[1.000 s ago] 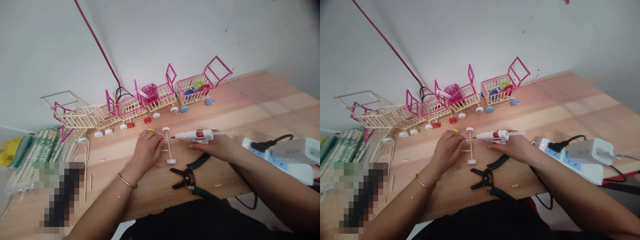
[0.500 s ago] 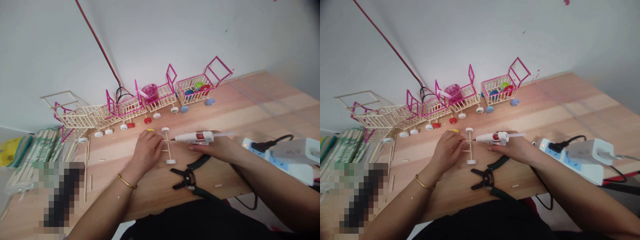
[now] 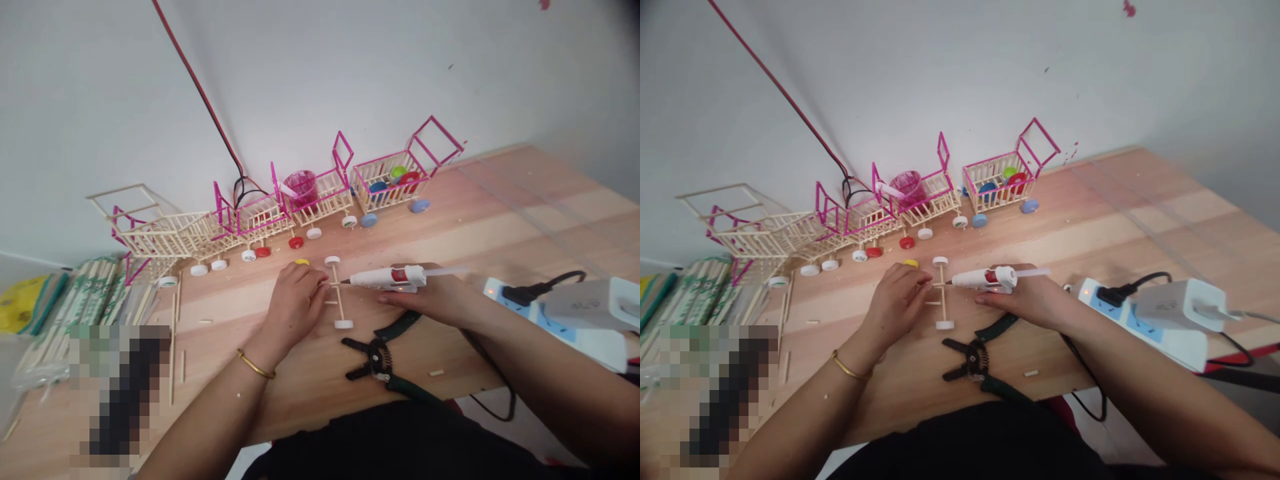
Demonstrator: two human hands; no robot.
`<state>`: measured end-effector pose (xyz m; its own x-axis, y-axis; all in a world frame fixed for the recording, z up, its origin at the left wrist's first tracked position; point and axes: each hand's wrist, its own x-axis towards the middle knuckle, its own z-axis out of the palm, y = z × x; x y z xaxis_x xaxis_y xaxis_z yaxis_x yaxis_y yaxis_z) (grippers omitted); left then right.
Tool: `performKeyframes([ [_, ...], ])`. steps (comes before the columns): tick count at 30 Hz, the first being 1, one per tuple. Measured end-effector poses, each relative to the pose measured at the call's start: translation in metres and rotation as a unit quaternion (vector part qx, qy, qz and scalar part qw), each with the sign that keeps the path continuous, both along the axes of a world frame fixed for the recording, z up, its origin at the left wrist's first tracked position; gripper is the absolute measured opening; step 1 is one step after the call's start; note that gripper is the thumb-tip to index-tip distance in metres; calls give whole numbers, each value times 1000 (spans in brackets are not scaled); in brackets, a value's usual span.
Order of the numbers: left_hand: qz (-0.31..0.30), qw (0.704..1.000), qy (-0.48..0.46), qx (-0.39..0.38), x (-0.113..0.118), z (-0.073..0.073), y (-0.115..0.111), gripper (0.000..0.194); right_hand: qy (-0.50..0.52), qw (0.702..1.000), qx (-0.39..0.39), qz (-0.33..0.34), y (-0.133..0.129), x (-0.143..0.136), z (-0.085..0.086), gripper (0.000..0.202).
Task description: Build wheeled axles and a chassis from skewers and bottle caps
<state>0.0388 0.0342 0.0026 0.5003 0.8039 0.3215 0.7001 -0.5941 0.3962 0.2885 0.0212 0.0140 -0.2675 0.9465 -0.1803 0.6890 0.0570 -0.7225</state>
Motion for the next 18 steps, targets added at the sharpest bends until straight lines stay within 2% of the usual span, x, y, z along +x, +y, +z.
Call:
performKeyframes([
  [18,3,999,29,-26,-11,5,-1,19,9,1000,-12,9,0,0,1,26],
])
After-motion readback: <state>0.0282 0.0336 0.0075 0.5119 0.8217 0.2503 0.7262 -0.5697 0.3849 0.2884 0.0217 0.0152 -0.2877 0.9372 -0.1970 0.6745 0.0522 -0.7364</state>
